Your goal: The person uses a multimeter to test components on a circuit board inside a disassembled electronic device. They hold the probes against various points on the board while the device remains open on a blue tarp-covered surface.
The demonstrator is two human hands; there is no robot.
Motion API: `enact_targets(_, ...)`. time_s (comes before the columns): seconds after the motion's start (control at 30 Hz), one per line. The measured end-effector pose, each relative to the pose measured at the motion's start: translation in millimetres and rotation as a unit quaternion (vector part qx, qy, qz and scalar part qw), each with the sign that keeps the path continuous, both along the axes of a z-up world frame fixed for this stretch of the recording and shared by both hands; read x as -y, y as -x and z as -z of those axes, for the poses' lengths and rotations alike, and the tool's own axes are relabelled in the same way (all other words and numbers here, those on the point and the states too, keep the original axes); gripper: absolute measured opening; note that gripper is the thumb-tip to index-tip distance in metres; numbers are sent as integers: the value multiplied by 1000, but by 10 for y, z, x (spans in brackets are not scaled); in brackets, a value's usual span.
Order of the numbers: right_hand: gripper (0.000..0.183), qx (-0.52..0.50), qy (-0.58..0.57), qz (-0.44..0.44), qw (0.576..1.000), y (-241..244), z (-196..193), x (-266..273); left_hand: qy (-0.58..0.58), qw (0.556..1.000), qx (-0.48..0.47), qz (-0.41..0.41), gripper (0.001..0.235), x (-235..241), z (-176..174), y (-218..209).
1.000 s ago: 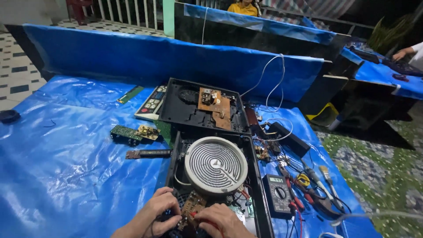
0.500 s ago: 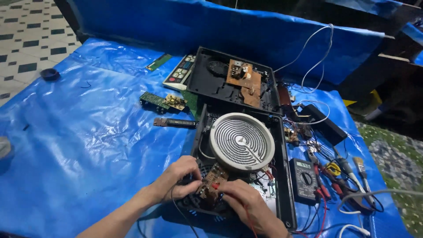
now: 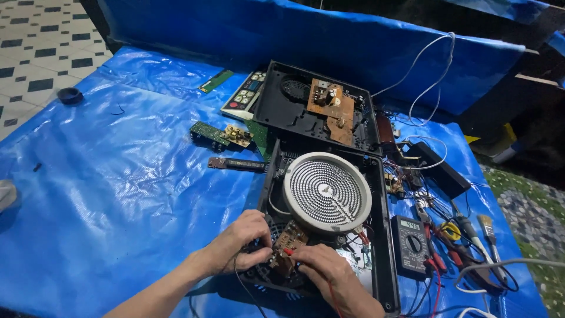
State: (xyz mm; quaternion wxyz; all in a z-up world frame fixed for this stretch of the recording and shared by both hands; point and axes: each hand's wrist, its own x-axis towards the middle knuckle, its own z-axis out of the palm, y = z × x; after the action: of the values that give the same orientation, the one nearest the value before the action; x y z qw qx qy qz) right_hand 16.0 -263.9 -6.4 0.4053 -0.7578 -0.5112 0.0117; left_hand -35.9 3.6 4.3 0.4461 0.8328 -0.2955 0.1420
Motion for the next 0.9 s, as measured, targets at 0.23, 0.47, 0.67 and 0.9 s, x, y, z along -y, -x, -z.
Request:
enact_targets(0.23, 20, 7, -5, -6, 1000, -46, 93, 8, 6, 1000, -5, -1, 11, -8, 33, -18)
enact_targets(0.47, 23, 15, 1, 3, 1000, -63, 146, 11, 3, 1000, -2, 5, 13, -5, 8, -4)
enact_targets(0.67, 25, 22, 12, -7, 1000, -71, 147, 23, -5, 1000, -2, -3, 11, 8, 15, -9)
enact_targets(0.9, 19, 64, -22, -50, 996, -56, 107, 20, 3, 999, 39, 6, 13, 15, 27, -22)
